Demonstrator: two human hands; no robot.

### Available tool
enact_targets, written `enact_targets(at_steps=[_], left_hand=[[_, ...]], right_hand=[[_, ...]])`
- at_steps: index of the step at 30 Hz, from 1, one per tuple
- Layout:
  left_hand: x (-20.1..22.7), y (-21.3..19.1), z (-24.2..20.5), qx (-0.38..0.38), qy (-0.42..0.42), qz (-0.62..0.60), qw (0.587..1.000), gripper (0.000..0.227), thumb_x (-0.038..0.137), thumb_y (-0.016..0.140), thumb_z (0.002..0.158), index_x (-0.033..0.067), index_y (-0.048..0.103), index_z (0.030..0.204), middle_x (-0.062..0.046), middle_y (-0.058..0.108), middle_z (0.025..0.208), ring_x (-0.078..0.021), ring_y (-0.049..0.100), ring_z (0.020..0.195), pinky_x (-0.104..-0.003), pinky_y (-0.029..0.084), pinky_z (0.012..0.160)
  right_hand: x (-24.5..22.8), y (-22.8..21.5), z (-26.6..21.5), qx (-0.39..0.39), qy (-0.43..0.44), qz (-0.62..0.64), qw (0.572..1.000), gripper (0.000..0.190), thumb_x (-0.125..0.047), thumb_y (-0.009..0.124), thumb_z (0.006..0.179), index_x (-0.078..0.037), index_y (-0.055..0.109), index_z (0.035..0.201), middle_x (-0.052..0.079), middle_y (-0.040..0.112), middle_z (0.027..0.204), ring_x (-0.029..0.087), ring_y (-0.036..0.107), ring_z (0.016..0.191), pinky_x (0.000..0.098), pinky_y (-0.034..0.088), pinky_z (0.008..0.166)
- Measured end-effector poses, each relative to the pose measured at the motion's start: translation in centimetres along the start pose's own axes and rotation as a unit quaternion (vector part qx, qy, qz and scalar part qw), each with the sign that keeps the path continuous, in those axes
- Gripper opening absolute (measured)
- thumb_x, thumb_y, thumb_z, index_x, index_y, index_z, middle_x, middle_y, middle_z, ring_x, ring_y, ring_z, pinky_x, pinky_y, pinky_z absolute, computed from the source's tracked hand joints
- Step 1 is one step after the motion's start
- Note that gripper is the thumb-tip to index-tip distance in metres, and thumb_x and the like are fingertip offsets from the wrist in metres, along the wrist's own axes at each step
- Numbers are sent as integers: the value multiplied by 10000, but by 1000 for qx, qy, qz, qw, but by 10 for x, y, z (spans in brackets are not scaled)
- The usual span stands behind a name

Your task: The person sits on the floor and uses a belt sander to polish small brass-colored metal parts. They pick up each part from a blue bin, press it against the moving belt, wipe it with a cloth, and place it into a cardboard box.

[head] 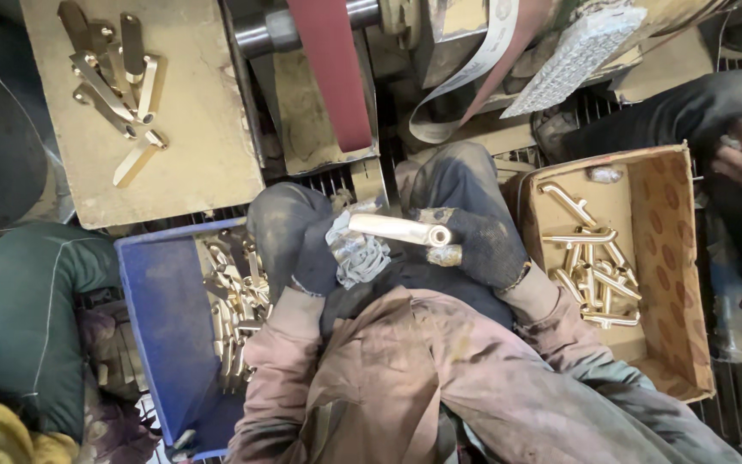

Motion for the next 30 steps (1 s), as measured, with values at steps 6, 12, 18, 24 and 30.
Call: enact_targets(at_steps=[6, 12, 18, 24, 30], left_hand=[[16, 2, -11, 9, 40, 74, 996, 334, 58, 654, 985, -43, 675, 1302, -47, 732, 1069, -105, 673, 942, -252, 561, 821], [17, 1, -11, 1, 48, 70, 996, 351, 42, 687, 964, -53, 668, 1302, -57, 735, 1096, -106, 673, 967, -254, 562, 836], [-39, -18, 28, 5, -58, -57, 997, 319, 7, 656, 944, -50, 655, 1258, -82, 742, 1095, -148, 712, 971, -289, 603, 848], [-102, -30, 104, -8, -138, -258, 956, 181, 55, 636, 1002, -31, 663, 1159, -100, 723, 1008, -204, 721, 873, -336, 603, 767], [-123, -39, 120, 63, -161, -304, 937, 169, 99, 592, 952, -22, 662, 1048, -134, 727, 898, -267, 737, 757, -406, 626, 674]], right_hand=[[62, 43, -12, 27, 314, 596, 739, 382, -67, 717, 937, 139, 681, 1256, 195, 759, 1118, 244, 735, 999, 351, 627, 802], [16, 10, -5, -30, 75, 163, 983, 528, -112, 791, 850, 10, 633, 1339, 86, 756, 1165, 167, 719, 1048, 314, 586, 912], [10, -6, 27, 26, 30, 48, 998, 459, -184, 808, 851, 0, 688, 1254, 94, 769, 1058, 157, 732, 956, 315, 569, 841], [43, -4, 84, 82, 86, 119, 986, 221, -231, 759, 920, -29, 749, 1010, 58, 750, 810, 151, 691, 696, 326, 538, 623], [61, -3, 100, 101, 91, -88, 987, 198, -257, 728, 955, -66, 774, 979, 53, 722, 739, 102, 646, 643, 275, 466, 577]])
Point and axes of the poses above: each hand's wrist, its own z-axis towards the middle knuckle, its own y-axis out of the palm, x = y × z, the point moved 8 cm from there along z, towards the middle knuckle
